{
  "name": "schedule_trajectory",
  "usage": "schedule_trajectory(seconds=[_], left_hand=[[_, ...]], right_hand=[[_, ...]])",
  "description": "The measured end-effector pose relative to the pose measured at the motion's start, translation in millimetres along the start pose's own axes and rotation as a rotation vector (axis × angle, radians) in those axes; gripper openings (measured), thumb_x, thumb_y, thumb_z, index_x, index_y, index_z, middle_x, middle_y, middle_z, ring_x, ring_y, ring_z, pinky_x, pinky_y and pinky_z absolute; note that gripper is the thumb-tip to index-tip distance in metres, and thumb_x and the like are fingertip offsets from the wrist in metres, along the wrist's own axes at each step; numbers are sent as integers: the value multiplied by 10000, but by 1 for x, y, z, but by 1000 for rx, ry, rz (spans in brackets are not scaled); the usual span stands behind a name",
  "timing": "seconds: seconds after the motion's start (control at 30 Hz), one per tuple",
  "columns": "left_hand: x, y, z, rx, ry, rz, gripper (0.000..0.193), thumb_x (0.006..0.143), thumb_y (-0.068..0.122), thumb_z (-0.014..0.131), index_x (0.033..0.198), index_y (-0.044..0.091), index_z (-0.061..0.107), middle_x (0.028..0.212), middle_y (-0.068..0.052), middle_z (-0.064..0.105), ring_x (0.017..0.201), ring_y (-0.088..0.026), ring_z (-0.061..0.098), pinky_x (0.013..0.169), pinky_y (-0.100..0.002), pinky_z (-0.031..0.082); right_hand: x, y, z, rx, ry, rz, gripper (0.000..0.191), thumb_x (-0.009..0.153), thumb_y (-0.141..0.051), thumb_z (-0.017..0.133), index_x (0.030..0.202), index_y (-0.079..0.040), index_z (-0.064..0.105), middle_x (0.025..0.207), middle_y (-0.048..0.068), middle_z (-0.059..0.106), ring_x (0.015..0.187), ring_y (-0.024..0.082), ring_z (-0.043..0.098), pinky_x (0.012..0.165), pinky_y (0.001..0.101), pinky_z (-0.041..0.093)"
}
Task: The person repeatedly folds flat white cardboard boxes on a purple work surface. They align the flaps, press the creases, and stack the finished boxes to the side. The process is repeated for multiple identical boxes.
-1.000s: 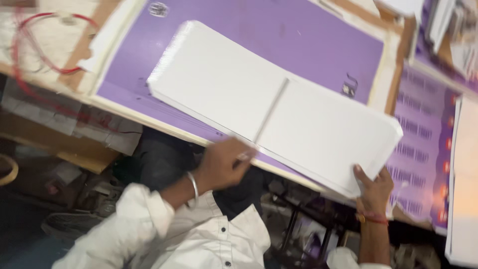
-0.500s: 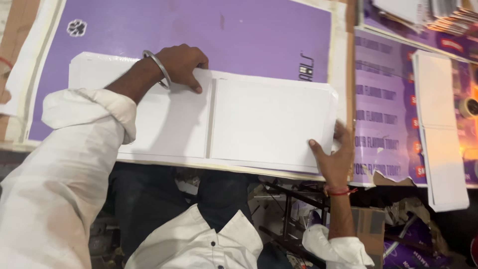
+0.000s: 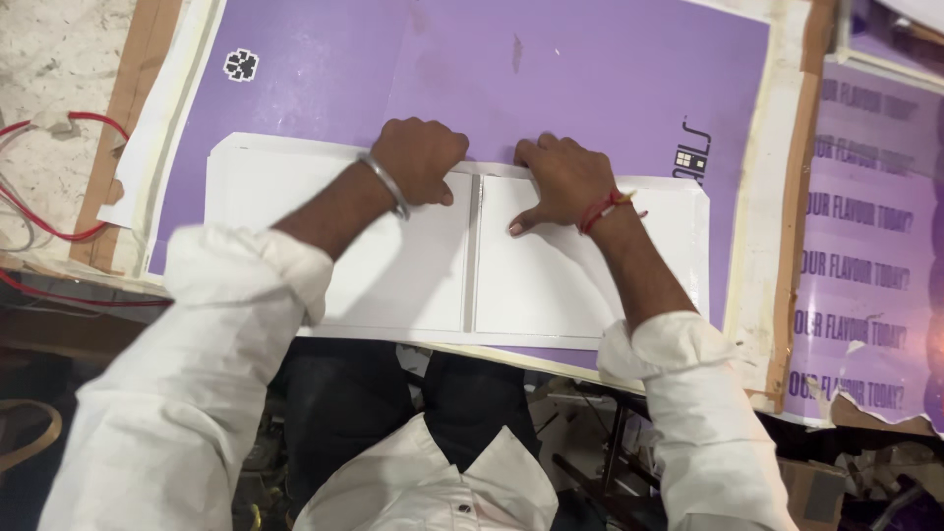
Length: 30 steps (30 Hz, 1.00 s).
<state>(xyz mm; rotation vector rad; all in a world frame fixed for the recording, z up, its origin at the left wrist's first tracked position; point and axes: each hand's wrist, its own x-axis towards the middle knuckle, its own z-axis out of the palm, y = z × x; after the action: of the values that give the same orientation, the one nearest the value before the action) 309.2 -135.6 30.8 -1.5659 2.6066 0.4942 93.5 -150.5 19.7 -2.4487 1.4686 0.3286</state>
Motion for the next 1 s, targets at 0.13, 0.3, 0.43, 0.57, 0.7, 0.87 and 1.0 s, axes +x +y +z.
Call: schedule_trajectory(seconds=[0.13,0.3,0.43,0.57,0.7,0.87,1.0], left_hand=[[-12,7,40,90,199,21,236,856,197,756,1047,73,696,1047,-94,716,994,-293,674,711,-473,563],[-59,43,79,346,484,25,622,898,396,636,1282,-93,615,1283,-280,640,1215,-410,583,1059,-514,417],[-69,49,55,385,315,31,778,952,540,595,1388,-101,531,1379,-327,573,1336,-464,477,1202,-616,185],[-68,4,21,224,16,-24,901,784,660,564,1474,93,450,1471,-155,499,1456,-368,371,1196,-692,28],[-93,-7,38,349,337,10,1046,852,802,495,1478,-31,412,1513,-267,451,1450,-405,359,1174,-610,79],[-126,1,45,366,120,-203,853,1009,708,377,1595,89,375,1659,-135,395,1581,-281,318,1360,-535,64],[-129,-41,17,282,58,-267,1079,779,838,362,1522,55,372,1597,-197,388,1520,-327,313,1246,-627,41]], right_hand=[[-11,10,24,54,73,-4,729,530,-501,965,1086,-152,647,1010,22,641,1013,272,617,788,449,519],[-51,-4,55,-59,436,-134,512,760,-441,874,1159,-172,699,1098,2,655,1060,226,633,779,381,560],[-68,-5,61,-17,540,-168,548,861,-438,818,1290,-124,684,1187,34,653,1066,232,614,728,350,585],[-70,3,54,19,394,-183,679,758,-536,802,1281,-125,667,1163,62,632,1038,273,590,686,398,585],[-71,-3,51,5,351,-95,684,751,-555,799,1290,-158,657,1186,59,617,1061,288,571,691,421,586],[-73,-12,45,-12,341,-89,669,734,-565,814,1262,-184,663,1194,51,607,1089,296,561,722,439,584],[-68,-11,43,-25,349,-88,682,720,-564,816,1261,-178,659,1184,48,608,1073,290,569,706,427,588]])
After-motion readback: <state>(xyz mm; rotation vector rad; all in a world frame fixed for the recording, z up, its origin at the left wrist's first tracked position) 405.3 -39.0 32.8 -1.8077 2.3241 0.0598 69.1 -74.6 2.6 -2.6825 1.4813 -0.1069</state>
